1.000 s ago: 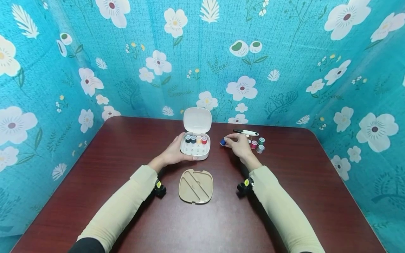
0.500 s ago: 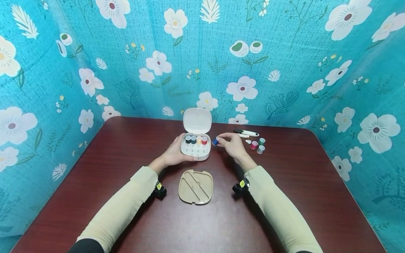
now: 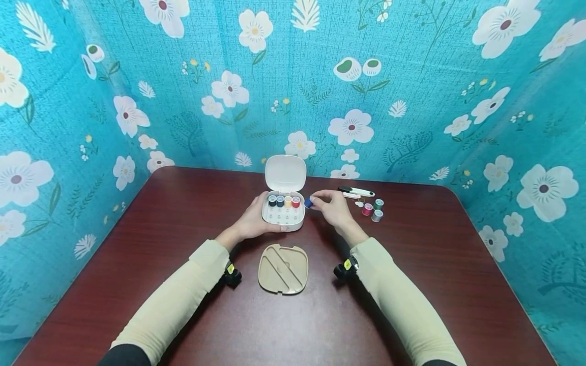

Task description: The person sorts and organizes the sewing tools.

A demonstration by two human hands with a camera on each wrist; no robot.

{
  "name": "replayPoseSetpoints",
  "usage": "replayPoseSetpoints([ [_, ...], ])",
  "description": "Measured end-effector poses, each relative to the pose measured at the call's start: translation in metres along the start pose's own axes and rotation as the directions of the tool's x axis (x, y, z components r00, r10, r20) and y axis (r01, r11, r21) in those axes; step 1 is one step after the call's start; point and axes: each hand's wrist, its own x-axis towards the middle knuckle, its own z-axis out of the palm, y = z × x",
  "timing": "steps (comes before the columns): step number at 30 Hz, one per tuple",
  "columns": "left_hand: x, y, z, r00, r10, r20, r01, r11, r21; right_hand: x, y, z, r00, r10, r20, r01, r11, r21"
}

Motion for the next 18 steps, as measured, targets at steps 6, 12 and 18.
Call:
replayPoseSetpoints([
  [6, 0.000, -0.001, 0.000, 1.000, -0.005, -0.003, 0.005, 1.000, 0.004, 0.002, -0.002, 0.002, 1.000, -0.002, 0.009, 0.002, 1.000, -0.002],
  [12, 0.000, -0.001, 0.000, 1.000, 0.002, -0.011, -0.002, 1.000, 0.011, 0.003, -0.007, 0.004, 0.999, -0.022, 0.034, 0.023, 0.999, -0.037],
  [18, 0.002, -0.003, 0.002, 0.999, 0.026, -0.019, -0.026, 1.000, 0.014, 0.004, -0.012, 0.008, 0.997, -0.036, 0.073, 0.042, 0.996, -0.079],
])
